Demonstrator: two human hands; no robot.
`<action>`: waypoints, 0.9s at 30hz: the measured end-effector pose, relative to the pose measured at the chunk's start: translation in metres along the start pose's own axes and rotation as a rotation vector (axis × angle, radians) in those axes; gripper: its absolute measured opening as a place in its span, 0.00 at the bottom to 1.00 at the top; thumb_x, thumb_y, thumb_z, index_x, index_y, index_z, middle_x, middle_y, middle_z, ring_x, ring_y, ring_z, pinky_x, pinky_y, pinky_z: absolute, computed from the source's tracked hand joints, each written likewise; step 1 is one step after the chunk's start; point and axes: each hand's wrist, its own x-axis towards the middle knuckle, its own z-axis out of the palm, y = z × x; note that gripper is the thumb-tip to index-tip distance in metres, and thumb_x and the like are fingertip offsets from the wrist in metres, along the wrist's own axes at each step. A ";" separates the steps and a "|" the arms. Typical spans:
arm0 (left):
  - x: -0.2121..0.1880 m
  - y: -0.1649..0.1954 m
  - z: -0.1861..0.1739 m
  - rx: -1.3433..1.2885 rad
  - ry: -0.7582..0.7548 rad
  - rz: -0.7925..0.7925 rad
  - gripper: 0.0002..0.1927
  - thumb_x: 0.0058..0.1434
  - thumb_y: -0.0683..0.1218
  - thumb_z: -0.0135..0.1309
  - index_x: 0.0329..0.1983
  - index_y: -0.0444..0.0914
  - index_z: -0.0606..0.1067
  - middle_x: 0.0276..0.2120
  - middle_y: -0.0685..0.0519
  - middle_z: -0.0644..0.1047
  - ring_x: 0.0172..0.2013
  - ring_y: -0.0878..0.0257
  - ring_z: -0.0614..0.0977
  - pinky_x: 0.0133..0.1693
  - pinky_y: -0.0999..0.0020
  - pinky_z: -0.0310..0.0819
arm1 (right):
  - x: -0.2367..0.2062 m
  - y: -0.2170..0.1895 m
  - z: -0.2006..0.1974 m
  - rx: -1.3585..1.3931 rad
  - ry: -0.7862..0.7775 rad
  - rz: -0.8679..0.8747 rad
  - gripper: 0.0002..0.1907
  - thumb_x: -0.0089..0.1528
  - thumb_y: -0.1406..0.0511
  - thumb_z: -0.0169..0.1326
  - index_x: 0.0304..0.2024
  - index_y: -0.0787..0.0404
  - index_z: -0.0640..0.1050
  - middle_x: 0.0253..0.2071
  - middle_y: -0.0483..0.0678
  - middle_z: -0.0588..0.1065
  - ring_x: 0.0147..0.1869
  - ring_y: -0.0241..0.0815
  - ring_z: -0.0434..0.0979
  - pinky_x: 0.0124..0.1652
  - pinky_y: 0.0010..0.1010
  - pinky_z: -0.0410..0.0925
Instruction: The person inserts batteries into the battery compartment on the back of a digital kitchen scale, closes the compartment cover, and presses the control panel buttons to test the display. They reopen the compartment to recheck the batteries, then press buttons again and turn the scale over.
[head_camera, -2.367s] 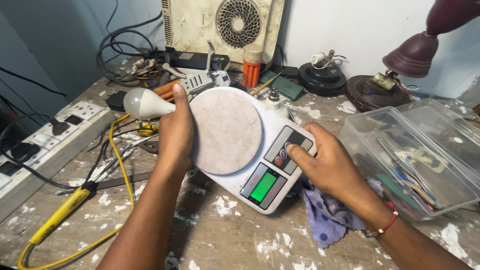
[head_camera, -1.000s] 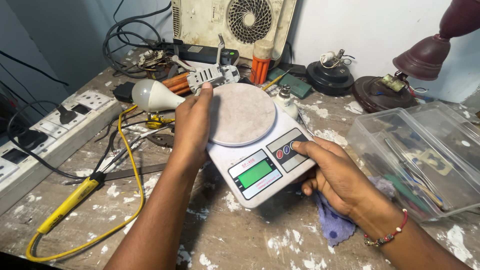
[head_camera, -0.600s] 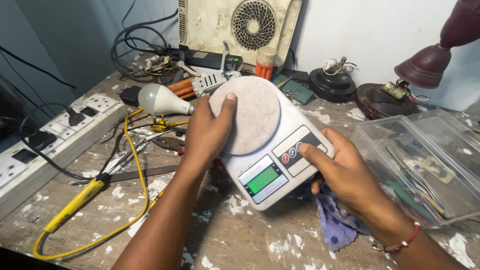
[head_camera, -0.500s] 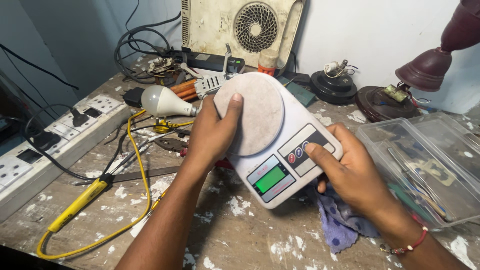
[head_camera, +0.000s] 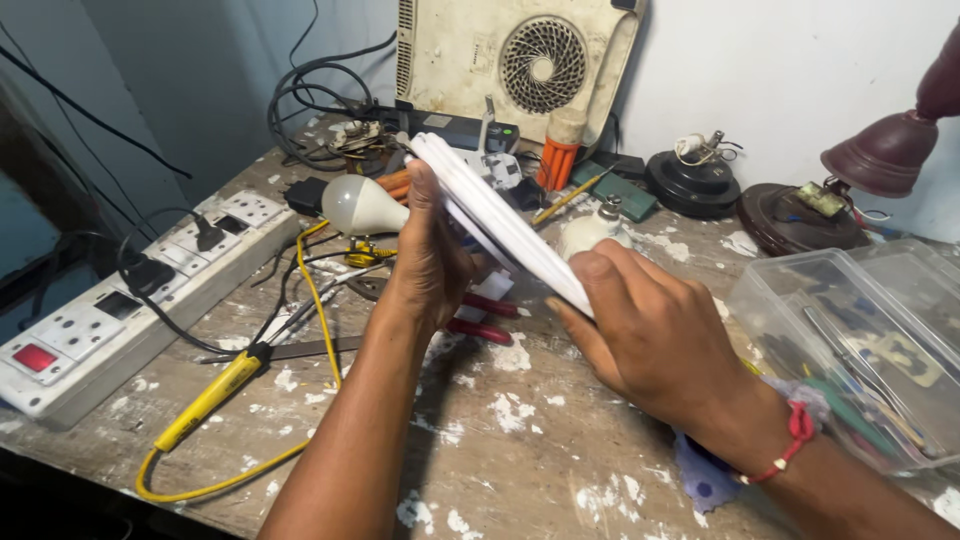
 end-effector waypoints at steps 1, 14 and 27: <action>0.002 0.002 -0.002 -0.040 0.014 0.033 0.61 0.41 0.81 0.53 0.68 0.40 0.56 0.58 0.43 0.68 0.58 0.49 0.74 0.53 0.41 0.75 | 0.005 -0.002 0.003 0.009 -0.006 -0.012 0.20 0.59 0.62 0.63 0.47 0.66 0.71 0.40 0.56 0.75 0.37 0.56 0.80 0.30 0.44 0.71; -0.009 0.059 -0.042 -0.145 0.060 0.297 0.48 0.46 0.73 0.60 0.61 0.38 0.69 0.50 0.44 0.76 0.52 0.50 0.79 0.56 0.47 0.75 | 0.029 0.053 0.070 0.417 -0.370 0.543 0.19 0.63 0.51 0.54 0.46 0.58 0.79 0.36 0.49 0.81 0.35 0.47 0.82 0.33 0.39 0.72; -0.002 0.036 -0.042 -0.138 -0.085 0.061 0.49 0.48 0.73 0.58 0.62 0.35 0.71 0.50 0.40 0.77 0.50 0.48 0.80 0.53 0.47 0.77 | 0.014 0.069 0.164 0.397 -0.367 0.651 0.12 0.57 0.59 0.62 0.35 0.60 0.83 0.26 0.53 0.79 0.29 0.50 0.79 0.34 0.40 0.70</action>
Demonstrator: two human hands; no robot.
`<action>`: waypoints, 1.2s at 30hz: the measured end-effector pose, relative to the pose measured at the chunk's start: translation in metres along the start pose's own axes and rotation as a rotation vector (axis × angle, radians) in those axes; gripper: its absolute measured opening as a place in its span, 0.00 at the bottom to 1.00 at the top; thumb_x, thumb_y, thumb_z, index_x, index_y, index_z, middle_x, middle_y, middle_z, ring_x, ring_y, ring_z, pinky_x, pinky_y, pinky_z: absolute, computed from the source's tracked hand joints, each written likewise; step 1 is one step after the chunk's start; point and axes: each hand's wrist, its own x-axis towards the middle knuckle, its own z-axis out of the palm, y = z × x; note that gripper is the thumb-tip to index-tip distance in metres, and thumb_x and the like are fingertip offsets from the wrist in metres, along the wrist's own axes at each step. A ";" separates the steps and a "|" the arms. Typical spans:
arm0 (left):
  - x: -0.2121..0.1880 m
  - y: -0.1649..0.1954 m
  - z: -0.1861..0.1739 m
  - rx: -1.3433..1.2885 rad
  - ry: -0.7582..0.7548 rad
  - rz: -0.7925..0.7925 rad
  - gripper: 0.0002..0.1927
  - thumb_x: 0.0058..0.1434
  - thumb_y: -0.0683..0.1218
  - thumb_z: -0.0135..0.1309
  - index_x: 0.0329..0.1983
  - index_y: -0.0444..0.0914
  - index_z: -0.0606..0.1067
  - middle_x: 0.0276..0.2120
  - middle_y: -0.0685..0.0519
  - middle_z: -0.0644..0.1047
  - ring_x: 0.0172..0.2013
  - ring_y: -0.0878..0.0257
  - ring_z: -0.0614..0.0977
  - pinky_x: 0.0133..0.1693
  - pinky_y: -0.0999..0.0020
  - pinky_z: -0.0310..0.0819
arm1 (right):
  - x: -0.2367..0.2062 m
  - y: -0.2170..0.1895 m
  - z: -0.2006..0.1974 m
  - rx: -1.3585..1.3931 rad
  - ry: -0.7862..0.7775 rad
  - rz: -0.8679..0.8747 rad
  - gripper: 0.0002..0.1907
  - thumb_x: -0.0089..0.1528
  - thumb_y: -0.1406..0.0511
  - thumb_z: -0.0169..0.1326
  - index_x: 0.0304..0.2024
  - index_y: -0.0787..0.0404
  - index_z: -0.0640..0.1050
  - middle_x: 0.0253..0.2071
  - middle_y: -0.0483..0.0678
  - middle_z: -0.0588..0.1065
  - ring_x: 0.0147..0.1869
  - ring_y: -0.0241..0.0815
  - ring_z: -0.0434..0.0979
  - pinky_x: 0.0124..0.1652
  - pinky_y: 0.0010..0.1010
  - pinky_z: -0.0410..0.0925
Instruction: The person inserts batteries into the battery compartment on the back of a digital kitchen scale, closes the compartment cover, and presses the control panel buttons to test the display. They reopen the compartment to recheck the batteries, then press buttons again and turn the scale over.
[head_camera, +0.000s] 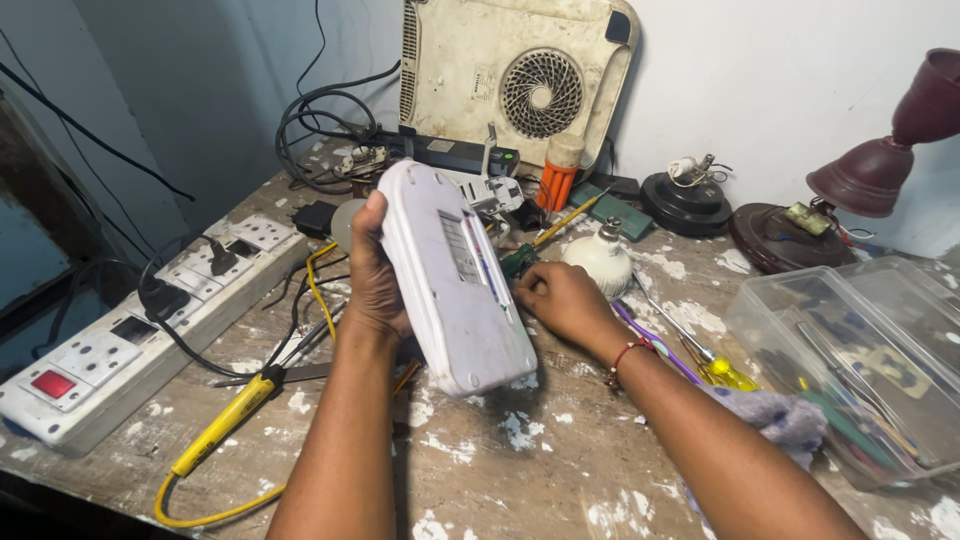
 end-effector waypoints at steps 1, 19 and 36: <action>0.001 -0.001 0.001 0.001 0.000 -0.018 0.49 0.48 0.73 0.58 0.63 0.36 0.70 0.51 0.41 0.77 0.50 0.48 0.80 0.52 0.47 0.77 | 0.002 0.000 0.002 0.029 0.005 0.006 0.11 0.58 0.59 0.61 0.35 0.61 0.83 0.25 0.53 0.79 0.28 0.49 0.79 0.33 0.39 0.70; 0.010 -0.035 0.011 0.108 0.047 0.114 0.38 0.56 0.68 0.56 0.58 0.37 0.74 0.47 0.45 0.78 0.47 0.54 0.80 0.49 0.55 0.77 | -0.024 0.013 -0.021 -0.117 0.407 -0.172 0.05 0.58 0.68 0.56 0.36 0.62 0.78 0.34 0.59 0.78 0.38 0.62 0.79 0.36 0.49 0.71; -0.002 -0.082 0.064 -0.087 -0.011 -0.257 0.45 0.53 0.74 0.44 0.64 0.40 0.70 0.53 0.42 0.77 0.50 0.46 0.81 0.52 0.45 0.77 | -0.127 0.023 -0.117 0.532 0.677 -0.046 0.14 0.67 0.74 0.52 0.55 0.70 0.72 0.50 0.51 0.75 0.45 0.39 0.83 0.43 0.29 0.80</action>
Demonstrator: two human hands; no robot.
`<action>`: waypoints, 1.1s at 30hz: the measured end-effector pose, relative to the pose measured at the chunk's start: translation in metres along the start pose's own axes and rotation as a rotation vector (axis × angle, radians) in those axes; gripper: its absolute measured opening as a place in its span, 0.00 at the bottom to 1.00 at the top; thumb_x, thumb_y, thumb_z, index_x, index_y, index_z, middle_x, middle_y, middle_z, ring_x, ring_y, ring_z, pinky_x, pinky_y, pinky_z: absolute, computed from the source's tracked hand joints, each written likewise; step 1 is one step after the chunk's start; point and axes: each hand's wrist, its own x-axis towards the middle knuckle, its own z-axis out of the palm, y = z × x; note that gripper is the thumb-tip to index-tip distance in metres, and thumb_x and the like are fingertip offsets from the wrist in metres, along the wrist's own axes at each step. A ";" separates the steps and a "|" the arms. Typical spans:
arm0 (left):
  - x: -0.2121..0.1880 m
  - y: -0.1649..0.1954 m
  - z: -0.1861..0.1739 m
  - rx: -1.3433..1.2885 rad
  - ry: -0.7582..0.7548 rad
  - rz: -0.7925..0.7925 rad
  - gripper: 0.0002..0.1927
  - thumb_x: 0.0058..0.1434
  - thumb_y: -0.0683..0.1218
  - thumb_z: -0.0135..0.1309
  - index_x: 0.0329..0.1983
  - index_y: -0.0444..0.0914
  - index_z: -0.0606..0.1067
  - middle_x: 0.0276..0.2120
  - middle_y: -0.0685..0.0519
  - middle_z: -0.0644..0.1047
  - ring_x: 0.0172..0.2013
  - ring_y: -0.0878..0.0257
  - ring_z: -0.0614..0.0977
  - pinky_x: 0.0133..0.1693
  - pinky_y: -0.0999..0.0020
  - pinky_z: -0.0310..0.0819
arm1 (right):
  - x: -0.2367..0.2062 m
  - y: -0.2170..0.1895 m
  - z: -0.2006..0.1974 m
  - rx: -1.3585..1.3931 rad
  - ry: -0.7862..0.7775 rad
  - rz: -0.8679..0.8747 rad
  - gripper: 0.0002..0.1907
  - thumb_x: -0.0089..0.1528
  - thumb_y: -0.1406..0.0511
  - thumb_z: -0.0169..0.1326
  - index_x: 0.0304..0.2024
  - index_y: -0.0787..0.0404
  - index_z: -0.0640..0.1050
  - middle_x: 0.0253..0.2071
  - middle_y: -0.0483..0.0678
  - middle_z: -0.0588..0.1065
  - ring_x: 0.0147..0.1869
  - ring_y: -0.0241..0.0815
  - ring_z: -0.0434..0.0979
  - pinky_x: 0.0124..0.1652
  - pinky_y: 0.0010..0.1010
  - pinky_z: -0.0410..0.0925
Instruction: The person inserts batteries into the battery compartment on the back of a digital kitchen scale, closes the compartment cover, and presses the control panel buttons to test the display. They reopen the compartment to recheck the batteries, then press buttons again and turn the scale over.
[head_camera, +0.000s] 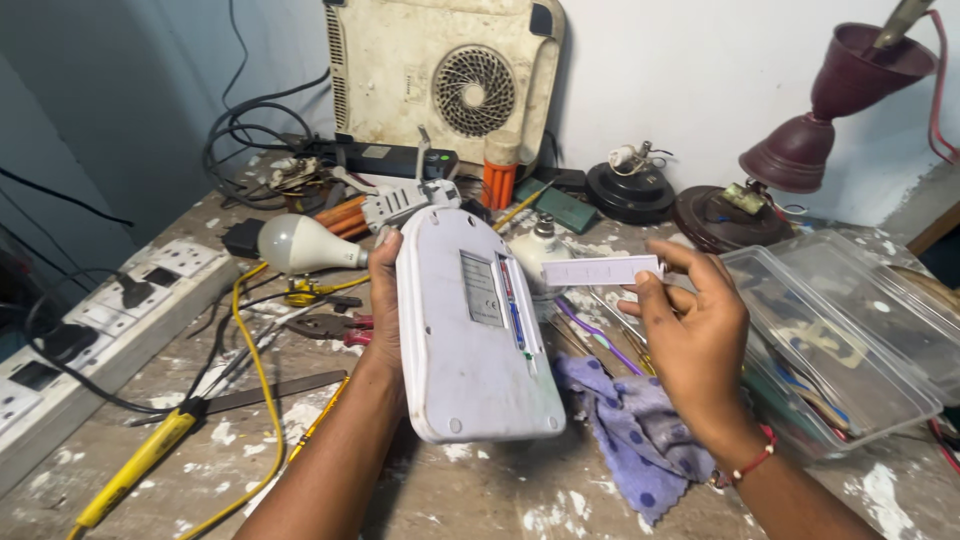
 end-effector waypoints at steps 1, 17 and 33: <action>-0.001 -0.003 0.004 0.024 0.006 -0.011 0.46 0.54 0.75 0.43 0.64 0.40 0.70 0.53 0.41 0.77 0.50 0.46 0.81 0.52 0.45 0.78 | -0.005 0.002 -0.004 0.008 0.002 -0.037 0.12 0.67 0.74 0.52 0.54 0.70 0.72 0.50 0.53 0.73 0.46 0.40 0.82 0.43 0.30 0.79; -0.017 -0.030 0.046 0.082 -0.045 0.175 0.54 0.51 0.79 0.41 0.70 0.37 0.63 0.56 0.39 0.73 0.55 0.44 0.77 0.55 0.44 0.75 | -0.021 0.021 0.010 0.345 -0.097 0.866 0.10 0.68 0.62 0.47 0.47 0.59 0.65 0.40 0.48 0.74 0.39 0.38 0.74 0.36 0.33 0.72; -0.018 0.000 0.042 0.684 0.124 -0.015 0.30 0.62 0.54 0.52 0.64 0.37 0.70 0.50 0.43 0.79 0.46 0.58 0.81 0.46 0.64 0.76 | 0.000 0.041 -0.035 -0.234 -0.261 0.082 0.13 0.67 0.63 0.52 0.47 0.62 0.64 0.34 0.51 0.74 0.37 0.37 0.73 0.35 0.34 0.69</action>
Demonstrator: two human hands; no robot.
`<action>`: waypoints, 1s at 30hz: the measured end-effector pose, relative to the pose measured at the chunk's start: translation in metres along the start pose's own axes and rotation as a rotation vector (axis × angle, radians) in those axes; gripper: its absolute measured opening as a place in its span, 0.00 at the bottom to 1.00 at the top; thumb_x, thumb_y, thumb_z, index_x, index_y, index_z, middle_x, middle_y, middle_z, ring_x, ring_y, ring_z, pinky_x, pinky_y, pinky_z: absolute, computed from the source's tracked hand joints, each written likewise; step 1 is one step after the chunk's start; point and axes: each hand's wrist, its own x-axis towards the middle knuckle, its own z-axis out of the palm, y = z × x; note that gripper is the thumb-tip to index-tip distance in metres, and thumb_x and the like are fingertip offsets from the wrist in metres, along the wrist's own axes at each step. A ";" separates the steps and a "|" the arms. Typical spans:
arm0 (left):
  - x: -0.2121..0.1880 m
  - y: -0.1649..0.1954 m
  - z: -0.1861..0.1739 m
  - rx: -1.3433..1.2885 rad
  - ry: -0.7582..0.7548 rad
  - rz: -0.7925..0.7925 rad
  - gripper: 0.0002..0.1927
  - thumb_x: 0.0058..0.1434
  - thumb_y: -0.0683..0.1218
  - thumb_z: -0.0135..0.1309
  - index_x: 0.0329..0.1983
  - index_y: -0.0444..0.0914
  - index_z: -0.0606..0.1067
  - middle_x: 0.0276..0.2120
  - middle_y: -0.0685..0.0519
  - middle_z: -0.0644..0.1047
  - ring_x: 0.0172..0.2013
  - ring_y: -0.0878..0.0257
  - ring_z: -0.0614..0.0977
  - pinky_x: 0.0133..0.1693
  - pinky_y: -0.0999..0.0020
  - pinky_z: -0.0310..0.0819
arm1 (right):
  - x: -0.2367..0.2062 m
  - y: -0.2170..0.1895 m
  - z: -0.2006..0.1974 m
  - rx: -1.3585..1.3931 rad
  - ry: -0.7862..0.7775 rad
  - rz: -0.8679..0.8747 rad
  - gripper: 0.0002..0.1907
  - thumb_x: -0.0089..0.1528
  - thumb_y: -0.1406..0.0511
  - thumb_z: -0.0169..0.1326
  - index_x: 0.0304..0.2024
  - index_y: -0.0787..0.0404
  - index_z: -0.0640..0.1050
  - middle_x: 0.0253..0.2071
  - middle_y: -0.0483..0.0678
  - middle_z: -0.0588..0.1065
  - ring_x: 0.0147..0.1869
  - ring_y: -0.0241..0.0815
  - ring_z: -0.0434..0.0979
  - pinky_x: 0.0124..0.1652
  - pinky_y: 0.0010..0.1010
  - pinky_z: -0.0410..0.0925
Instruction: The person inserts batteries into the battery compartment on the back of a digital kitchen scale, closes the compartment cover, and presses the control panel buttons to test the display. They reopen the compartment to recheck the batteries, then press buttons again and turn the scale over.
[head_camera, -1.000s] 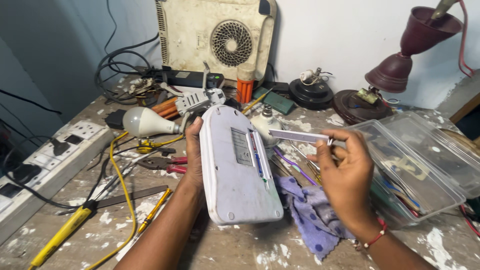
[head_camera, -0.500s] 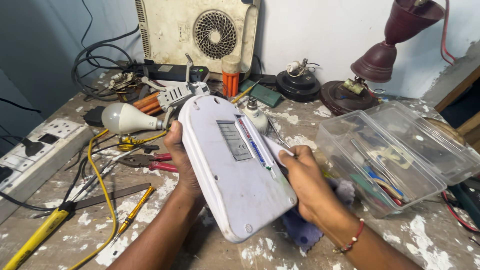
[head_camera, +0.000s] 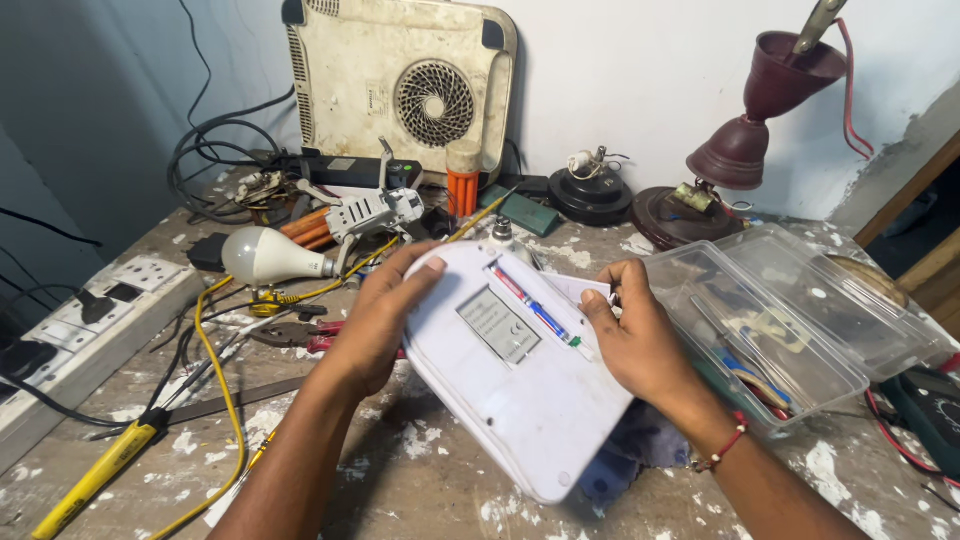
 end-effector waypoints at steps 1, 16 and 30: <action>0.000 -0.002 0.000 0.039 -0.004 0.004 0.29 0.62 0.54 0.53 0.64 0.37 0.71 0.51 0.44 0.79 0.47 0.59 0.82 0.47 0.66 0.76 | 0.001 0.000 -0.002 -0.045 -0.016 0.019 0.13 0.67 0.62 0.52 0.47 0.62 0.64 0.34 0.52 0.75 0.36 0.40 0.75 0.36 0.36 0.70; 0.013 -0.033 0.016 -0.029 0.026 0.061 0.24 0.62 0.45 0.57 0.62 0.37 0.74 0.49 0.45 0.81 0.44 0.61 0.82 0.46 0.68 0.78 | 0.013 0.000 -0.020 -0.301 -0.103 0.011 0.15 0.66 0.60 0.51 0.47 0.62 0.64 0.29 0.57 0.77 0.35 0.55 0.82 0.36 0.46 0.70; 0.019 -0.039 0.008 0.072 0.052 0.243 0.24 0.63 0.46 0.57 0.62 0.36 0.74 0.50 0.47 0.82 0.49 0.63 0.81 0.52 0.70 0.74 | 0.005 0.003 -0.029 -0.220 0.180 -0.488 0.10 0.68 0.69 0.54 0.46 0.64 0.67 0.46 0.55 0.78 0.39 0.43 0.85 0.35 0.30 0.76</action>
